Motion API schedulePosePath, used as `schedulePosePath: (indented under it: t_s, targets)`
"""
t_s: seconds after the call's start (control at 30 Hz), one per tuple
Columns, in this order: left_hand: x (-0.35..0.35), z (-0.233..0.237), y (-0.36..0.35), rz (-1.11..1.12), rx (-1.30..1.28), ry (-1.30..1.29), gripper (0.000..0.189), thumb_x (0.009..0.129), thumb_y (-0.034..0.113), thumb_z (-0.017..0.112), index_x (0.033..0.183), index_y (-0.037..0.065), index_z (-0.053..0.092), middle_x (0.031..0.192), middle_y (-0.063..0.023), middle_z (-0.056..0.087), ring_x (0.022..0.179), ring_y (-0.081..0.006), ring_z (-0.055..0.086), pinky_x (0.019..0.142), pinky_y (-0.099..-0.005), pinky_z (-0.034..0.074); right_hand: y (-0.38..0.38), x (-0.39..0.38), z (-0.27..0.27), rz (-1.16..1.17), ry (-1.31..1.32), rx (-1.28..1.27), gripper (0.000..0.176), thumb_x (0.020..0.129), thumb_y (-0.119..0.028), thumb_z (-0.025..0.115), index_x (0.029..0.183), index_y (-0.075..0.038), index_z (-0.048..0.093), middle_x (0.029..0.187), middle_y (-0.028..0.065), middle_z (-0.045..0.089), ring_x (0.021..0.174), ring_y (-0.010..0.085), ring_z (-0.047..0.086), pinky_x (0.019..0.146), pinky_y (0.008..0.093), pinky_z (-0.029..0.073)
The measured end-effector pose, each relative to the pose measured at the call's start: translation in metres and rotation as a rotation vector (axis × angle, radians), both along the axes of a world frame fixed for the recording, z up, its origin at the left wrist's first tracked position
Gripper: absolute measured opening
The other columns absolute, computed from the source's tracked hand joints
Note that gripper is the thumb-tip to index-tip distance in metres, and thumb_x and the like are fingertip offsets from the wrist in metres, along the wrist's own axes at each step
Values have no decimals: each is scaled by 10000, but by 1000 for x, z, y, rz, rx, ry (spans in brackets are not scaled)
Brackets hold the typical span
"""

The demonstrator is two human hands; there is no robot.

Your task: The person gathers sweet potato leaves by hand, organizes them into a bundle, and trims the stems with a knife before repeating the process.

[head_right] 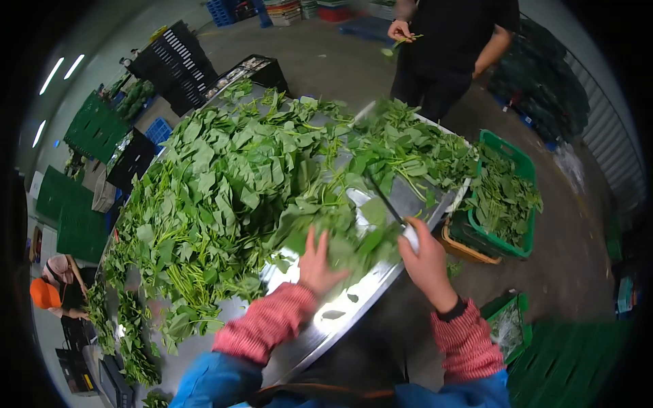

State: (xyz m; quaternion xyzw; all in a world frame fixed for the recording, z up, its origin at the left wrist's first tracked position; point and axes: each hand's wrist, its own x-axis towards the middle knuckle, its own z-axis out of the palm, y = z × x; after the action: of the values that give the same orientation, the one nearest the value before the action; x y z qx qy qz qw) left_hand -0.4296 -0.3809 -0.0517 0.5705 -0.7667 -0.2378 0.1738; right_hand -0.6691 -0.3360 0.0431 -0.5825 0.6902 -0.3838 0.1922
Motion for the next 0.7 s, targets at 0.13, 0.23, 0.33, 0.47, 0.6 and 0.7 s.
schedulePosePath:
  t_s: [0.13,0.23,0.33,0.47,0.6,0.7]
  targets:
    - [-94,-30,-132,117,-125,214,1087,639,478,790,1451,44,211,1472,-272,217,1200,-396,475,1035,-414,364,20,-16,-20,-37,-122,-153,311,868,-90,576,1169,-37,519,900,99,594,707,167,568,638,290,469]
    - [-132,-12,-168,28,123,843,911,736,429,746,1402,-10,306,1408,-253,378,1295,-347,393,1078,-374,314,34,-12,-24,-187,-543,-4,302,892,-61,537,1191,-44,501,884,25,541,657,79,477,569,230,420]
    - [-98,35,-108,-155,14,655,690,770,326,717,1332,32,446,1363,-207,447,1264,-333,431,1064,-373,335,32,0,-39,-122,-617,-15,301,907,-43,510,1206,-54,485,864,-14,492,623,35,409,532,180,362]
    - [0,5,4,-98,-125,428,319,810,185,655,1098,54,612,992,-139,621,939,-320,586,849,-394,461,22,46,-48,280,-165,-92,280,855,-101,591,1112,-9,531,927,99,609,698,191,593,577,340,458]
    - [103,8,128,207,218,362,250,867,221,620,1068,77,657,973,-128,663,938,-278,627,864,-362,476,23,131,-33,724,130,193,302,796,-185,660,1025,-11,565,888,172,636,814,358,617,640,443,473]
    - [157,17,193,396,332,443,273,880,198,615,1122,75,647,1001,-122,676,925,-233,646,861,-323,486,20,174,-67,960,383,110,265,753,-207,694,913,-30,581,802,153,607,772,342,598,633,436,470]
